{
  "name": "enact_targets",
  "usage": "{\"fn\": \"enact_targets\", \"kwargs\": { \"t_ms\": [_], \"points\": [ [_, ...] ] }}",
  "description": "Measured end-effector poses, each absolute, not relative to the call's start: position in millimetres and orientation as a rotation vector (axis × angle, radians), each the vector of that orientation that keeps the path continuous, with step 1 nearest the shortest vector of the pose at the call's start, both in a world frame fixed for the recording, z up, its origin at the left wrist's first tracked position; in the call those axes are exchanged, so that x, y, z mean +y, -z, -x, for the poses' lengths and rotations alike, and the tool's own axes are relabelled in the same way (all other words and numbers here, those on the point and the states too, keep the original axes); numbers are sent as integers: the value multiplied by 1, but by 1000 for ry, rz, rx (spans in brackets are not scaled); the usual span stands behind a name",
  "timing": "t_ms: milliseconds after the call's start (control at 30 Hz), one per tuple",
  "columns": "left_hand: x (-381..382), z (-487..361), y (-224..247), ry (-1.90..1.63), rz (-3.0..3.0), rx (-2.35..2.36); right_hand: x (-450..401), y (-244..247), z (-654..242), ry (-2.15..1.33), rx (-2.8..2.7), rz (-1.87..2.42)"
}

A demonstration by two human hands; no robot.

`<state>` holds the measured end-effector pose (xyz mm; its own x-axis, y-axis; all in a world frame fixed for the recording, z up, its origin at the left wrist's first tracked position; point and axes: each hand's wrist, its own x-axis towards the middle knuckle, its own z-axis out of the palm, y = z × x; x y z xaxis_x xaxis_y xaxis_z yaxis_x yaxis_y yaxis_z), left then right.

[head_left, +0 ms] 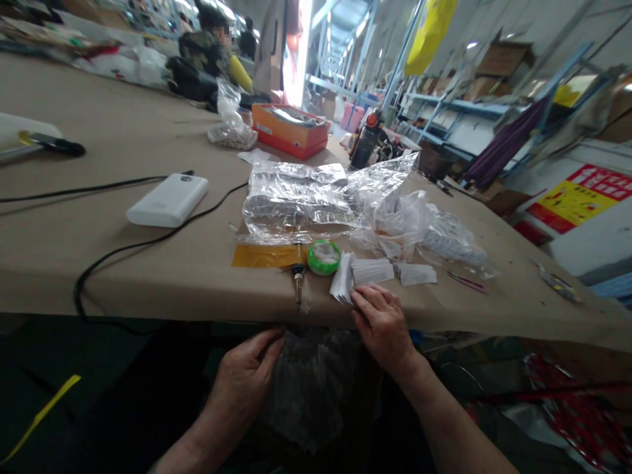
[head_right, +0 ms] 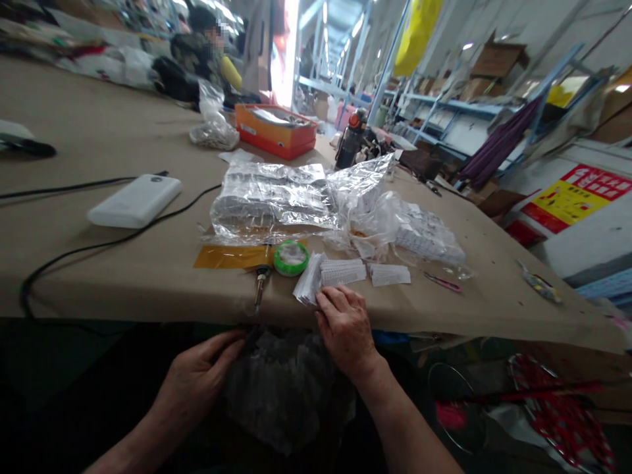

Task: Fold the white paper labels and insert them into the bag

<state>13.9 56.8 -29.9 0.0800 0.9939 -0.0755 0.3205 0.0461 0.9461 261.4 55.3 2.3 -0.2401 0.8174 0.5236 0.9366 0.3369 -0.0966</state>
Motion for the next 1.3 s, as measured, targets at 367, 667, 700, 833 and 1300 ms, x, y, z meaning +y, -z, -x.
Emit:
{"fn": "enact_targets", "kwargs": {
  "t_ms": [367,667,700,833,1300],
  "points": [
    [44,-83,-13,-699,-610,848,25,-8,-261,211,-2066,1203],
    [50,-107,-11,-774,-417,769,11,-13,-259,113,-2140,1170],
    [49,-106,-10,-757,-442,816,17,-14,-263,131,-2115,1241],
    [45,-100,-9,-694,-507,948,41,-11,-277,244,-2100,1578],
    [47,-103,-13,-643,-437,860,16,-2,-272,28,-1988,1115]
  ]
}}
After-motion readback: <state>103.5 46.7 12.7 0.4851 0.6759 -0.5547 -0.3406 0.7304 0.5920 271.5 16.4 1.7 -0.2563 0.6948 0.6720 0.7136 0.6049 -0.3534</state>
